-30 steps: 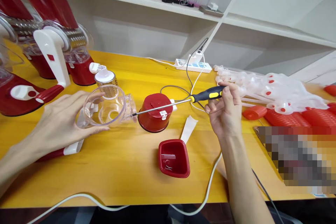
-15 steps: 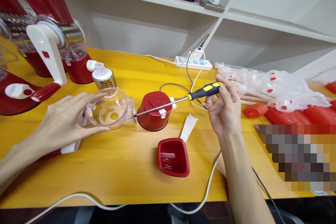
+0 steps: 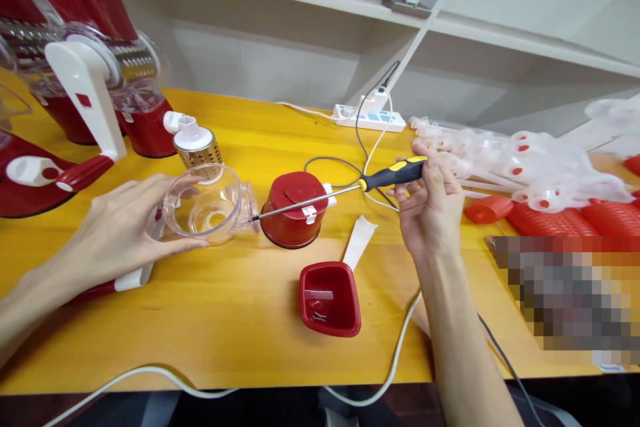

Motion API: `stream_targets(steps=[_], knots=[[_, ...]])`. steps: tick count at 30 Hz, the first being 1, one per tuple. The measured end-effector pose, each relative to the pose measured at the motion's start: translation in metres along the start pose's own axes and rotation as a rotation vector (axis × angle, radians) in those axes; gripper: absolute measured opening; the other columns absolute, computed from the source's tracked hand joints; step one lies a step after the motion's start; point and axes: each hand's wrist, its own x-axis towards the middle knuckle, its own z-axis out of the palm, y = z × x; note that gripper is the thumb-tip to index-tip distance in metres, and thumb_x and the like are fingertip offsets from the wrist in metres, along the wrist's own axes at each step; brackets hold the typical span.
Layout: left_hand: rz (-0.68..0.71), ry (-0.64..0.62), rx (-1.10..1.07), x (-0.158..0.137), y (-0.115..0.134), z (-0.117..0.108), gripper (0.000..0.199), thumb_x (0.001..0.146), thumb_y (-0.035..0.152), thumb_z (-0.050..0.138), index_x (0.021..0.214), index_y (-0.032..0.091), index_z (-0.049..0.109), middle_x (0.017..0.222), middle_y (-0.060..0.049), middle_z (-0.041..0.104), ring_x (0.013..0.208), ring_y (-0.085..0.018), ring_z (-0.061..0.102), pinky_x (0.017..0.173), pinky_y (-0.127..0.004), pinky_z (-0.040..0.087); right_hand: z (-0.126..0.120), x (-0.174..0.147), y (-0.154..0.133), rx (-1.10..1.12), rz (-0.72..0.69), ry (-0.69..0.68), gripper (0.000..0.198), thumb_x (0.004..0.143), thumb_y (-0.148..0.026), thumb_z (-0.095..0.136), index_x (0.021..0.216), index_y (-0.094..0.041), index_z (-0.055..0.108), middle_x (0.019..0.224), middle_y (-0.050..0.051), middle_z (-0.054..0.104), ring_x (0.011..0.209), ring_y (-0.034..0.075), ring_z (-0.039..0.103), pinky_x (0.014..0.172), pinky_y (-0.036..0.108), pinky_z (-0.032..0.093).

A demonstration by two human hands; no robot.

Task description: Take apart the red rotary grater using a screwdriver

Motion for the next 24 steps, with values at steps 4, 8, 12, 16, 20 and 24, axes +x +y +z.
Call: stream_targets(steps=[4,8,12,16,20,24], knots=[[-0.013,-0.026,-0.054,0.001,0.002,-0.003,0.079,0.085,0.076,0.053,0.138,0.018,0.048,0.119,-0.012,0.066,0.107,-0.034,0.064,0.088,-0.043,0.048,0.000,0.001,0.000,0.051,0.065,0.001,0.032,0.062,-0.030,0.086,0.087,-0.013,0.076,0.090,0.002,0.075,0.051,0.002,0.054,0.051,0.013,0.057],[-0.005,-0.015,-0.060,0.001,0.002,-0.003,0.079,0.085,0.077,0.050,0.135,0.016,0.049,0.118,-0.013,0.066,0.108,-0.034,0.064,0.089,-0.043,0.048,0.003,-0.002,-0.004,0.099,0.179,0.023,0.033,0.060,-0.024,0.078,0.091,-0.012,0.075,0.092,0.002,0.074,0.053,0.002,0.053,0.053,0.013,0.058],[0.005,-0.037,-0.057,0.001,0.003,-0.005,0.076,0.087,0.073,0.052,0.137,0.017,0.046,0.121,-0.012,0.065,0.108,-0.032,0.064,0.091,-0.043,0.048,0.004,-0.003,-0.004,0.105,0.165,0.031,0.047,0.055,-0.036,0.088,0.093,-0.013,0.075,0.079,-0.003,0.067,0.060,0.004,0.058,0.049,0.012,0.056],[0.024,-0.023,-0.042,0.001,0.001,-0.002,0.075,0.088,0.073,0.050,0.138,0.017,0.046,0.118,-0.012,0.066,0.104,-0.033,0.065,0.087,-0.044,0.050,0.005,-0.003,-0.002,0.051,0.101,0.014,0.050,0.058,-0.039,0.088,0.098,-0.014,0.074,0.073,-0.003,0.065,0.062,0.004,0.059,0.058,0.013,0.060],[0.055,0.043,-0.073,0.001,-0.005,0.006,0.080,0.083,0.080,0.049,0.139,0.024,0.047,0.116,-0.011,0.068,0.103,-0.034,0.066,0.084,-0.044,0.051,0.005,-0.004,-0.006,0.062,0.112,-0.005,0.033,0.068,-0.021,0.072,0.100,-0.016,0.073,0.097,0.002,0.073,0.048,-0.001,0.046,0.055,0.010,0.057],[0.054,0.049,-0.114,0.001,-0.008,0.008,0.082,0.080,0.078,0.057,0.142,0.026,0.047,0.119,-0.012,0.068,0.106,-0.035,0.066,0.086,-0.045,0.051,0.004,-0.006,-0.008,0.079,0.143,-0.050,0.030,0.073,-0.019,0.062,0.100,-0.017,0.073,0.109,0.005,0.072,0.044,-0.002,0.037,0.052,0.010,0.055]])
